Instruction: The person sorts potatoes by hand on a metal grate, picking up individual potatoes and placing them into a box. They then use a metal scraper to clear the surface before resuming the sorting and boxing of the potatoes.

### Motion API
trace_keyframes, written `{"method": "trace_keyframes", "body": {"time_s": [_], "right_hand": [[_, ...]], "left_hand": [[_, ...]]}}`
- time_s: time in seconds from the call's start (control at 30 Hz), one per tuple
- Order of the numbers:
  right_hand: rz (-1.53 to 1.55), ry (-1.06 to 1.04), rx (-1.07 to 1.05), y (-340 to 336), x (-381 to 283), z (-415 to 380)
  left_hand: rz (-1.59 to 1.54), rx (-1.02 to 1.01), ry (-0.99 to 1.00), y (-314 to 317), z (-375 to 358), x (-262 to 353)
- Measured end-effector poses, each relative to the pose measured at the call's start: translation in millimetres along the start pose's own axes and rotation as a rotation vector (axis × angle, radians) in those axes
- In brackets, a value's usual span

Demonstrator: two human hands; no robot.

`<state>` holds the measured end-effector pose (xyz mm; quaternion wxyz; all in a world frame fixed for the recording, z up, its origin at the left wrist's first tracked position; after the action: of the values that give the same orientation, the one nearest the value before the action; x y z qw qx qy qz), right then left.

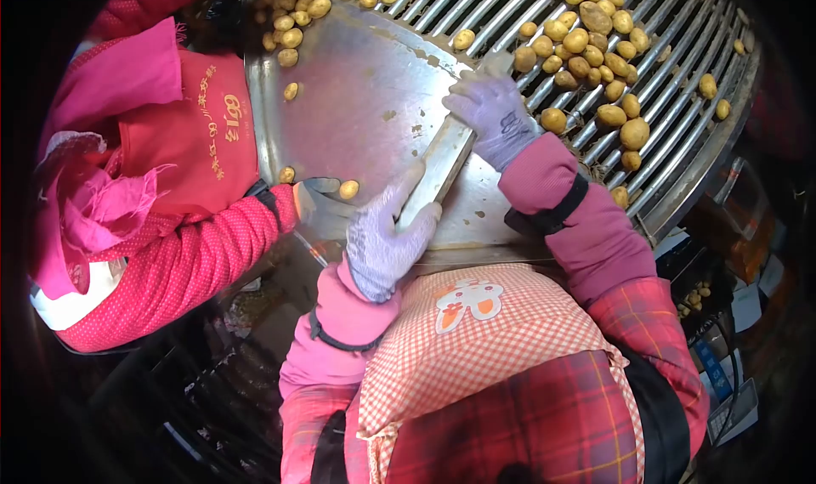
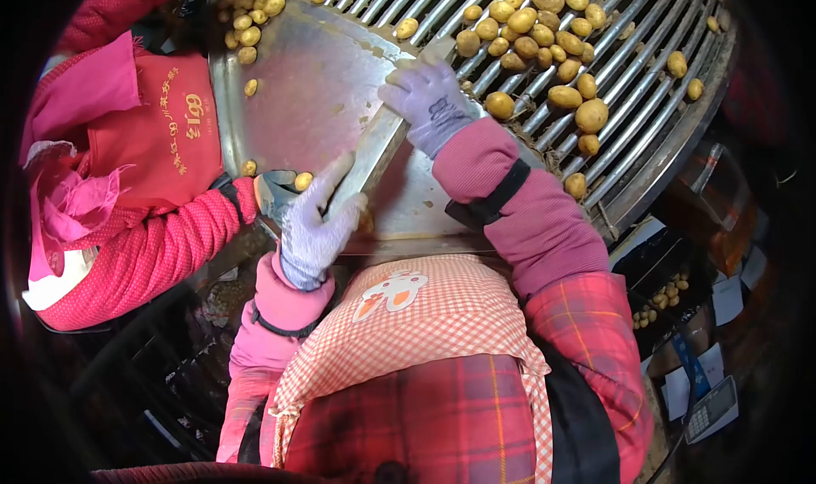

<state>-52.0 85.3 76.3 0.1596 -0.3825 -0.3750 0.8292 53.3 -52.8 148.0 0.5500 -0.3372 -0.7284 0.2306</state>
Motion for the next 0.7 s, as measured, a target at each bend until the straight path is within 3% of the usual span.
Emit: {"method": "trace_keyframes", "body": {"time_s": [0.03, 0.07, 0.17, 0.37, 0.63, 0.7], "right_hand": [[0.034, 0.012, -0.1, 8, 2, -3], [0.085, -0.094, 0.075, 14, -4, -15], [0.057, -0.097, 0.121, 10, -41, -12], [0.041, -0.113, 0.074, 16, -35, -4], [0.018, -0.112, 0.018, 20, -22, -3], [0.042, -0.107, 0.045, 25, -23, 2]], "left_hand": [[0.017, 0.006, 0.053, 1, -2, 7], [0.057, 0.018, 0.016, -5, -15, 12], [0.122, 0.03, -0.008, -11, -42, 3], [-0.025, 0.016, -0.122, -14, -35, -2], [0.094, 0.078, -0.014, -7, -29, 12], [0.069, 0.06, -0.077, -6, -31, 9]]}}
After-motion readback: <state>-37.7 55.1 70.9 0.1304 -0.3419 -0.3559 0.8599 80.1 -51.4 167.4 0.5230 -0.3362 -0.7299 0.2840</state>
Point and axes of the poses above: each hand's wrist, its own z-axis towards the middle knuckle, its own y-axis out of the palm, x = y × z, the point moved 8 cm from there along z, towards the middle knuckle, and after that the axes turned 5 degrees about z, right-handed, at the moved point
